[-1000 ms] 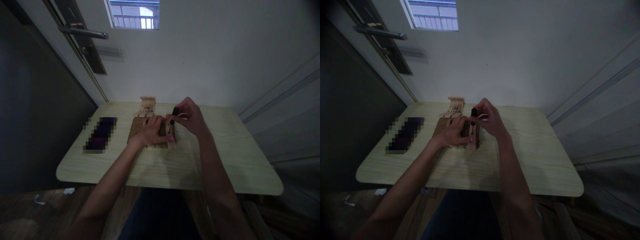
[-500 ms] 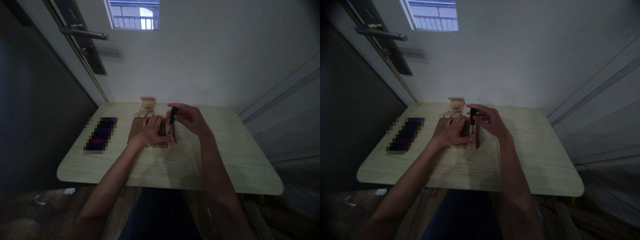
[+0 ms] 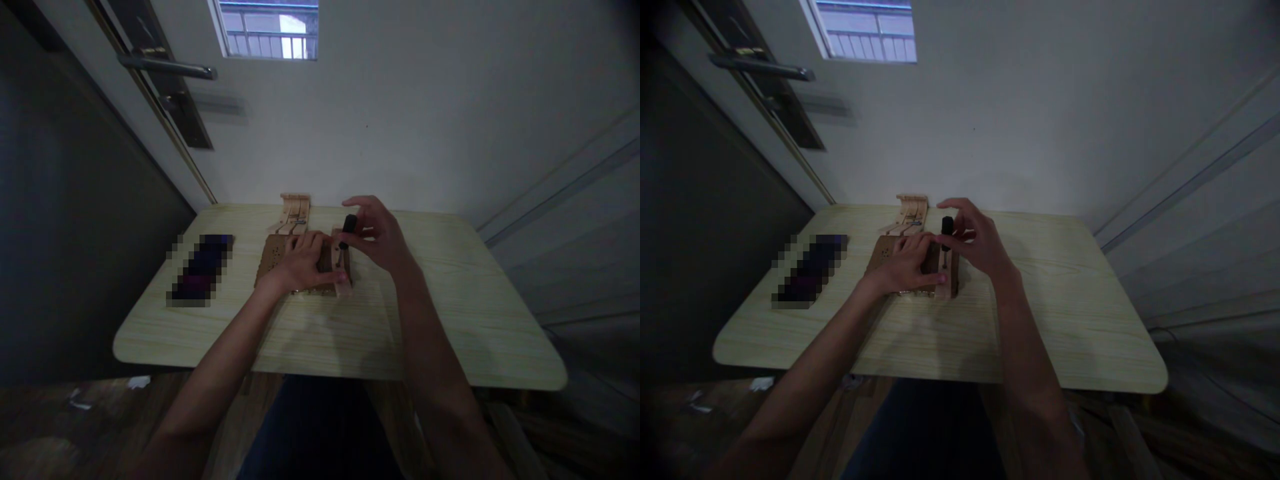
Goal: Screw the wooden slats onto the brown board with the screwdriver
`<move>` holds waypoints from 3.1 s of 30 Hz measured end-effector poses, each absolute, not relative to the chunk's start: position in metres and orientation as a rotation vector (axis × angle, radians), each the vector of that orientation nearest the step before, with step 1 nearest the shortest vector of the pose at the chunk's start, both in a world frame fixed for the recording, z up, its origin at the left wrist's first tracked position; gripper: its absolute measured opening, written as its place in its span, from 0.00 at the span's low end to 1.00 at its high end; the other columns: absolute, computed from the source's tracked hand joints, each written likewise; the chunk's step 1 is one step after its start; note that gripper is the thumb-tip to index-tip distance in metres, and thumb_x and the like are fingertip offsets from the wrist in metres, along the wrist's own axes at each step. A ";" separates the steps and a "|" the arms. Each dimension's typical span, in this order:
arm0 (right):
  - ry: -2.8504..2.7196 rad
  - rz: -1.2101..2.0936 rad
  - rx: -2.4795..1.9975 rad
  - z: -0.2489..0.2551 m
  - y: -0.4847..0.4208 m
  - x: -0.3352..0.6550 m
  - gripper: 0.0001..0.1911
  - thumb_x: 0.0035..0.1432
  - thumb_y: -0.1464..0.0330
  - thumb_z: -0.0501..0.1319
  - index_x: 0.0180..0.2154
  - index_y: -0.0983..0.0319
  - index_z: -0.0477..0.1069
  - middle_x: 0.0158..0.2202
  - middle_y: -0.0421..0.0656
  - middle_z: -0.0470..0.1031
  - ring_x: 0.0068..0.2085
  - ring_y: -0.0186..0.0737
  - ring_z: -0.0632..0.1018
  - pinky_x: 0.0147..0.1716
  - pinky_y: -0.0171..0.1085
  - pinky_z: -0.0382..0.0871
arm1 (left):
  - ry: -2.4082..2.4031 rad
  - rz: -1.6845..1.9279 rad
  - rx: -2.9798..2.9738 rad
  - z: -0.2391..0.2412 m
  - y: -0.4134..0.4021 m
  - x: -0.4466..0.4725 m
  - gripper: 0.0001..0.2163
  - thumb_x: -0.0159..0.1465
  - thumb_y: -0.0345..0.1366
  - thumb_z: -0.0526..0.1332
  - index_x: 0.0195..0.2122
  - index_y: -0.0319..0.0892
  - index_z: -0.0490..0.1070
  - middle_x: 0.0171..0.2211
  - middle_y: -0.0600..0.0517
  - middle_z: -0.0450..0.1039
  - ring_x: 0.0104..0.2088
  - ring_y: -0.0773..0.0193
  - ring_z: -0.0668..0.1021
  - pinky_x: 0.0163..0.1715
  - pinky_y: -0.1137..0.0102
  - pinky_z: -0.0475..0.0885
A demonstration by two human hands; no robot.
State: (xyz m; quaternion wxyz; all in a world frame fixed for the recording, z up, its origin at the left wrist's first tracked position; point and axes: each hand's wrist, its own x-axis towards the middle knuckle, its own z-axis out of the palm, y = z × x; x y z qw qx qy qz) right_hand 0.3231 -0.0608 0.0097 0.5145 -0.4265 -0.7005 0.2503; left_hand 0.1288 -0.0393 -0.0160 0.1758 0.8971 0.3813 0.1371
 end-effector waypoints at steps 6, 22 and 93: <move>-1.721 0.553 -1.003 0.017 -0.067 0.326 0.13 0.54 0.63 0.67 0.43 0.56 0.77 0.39 0.39 0.77 0.34 0.30 0.77 0.27 0.28 0.74 | 1.079 0.395 2.527 -0.013 -0.040 0.129 0.35 0.56 0.66 0.55 0.55 0.43 0.58 0.56 0.42 0.63 0.59 0.44 0.63 0.59 0.46 0.52; -1.629 0.510 -1.001 0.011 -0.063 0.323 0.15 0.46 0.63 0.72 0.32 0.58 0.67 0.28 0.34 0.70 0.29 0.28 0.74 0.22 0.26 0.70 | 1.100 0.391 2.543 -0.016 -0.039 0.129 0.39 0.54 0.67 0.56 0.57 0.42 0.57 0.58 0.40 0.61 0.60 0.44 0.62 0.60 0.46 0.52; -1.693 0.655 -0.978 0.014 -0.066 0.323 0.16 0.61 0.56 0.59 0.37 0.61 0.77 0.29 0.41 0.78 0.30 0.33 0.79 0.28 0.34 0.73 | 1.083 0.389 2.542 -0.015 -0.040 0.129 0.36 0.54 0.66 0.57 0.55 0.44 0.58 0.58 0.42 0.62 0.60 0.45 0.63 0.59 0.46 0.52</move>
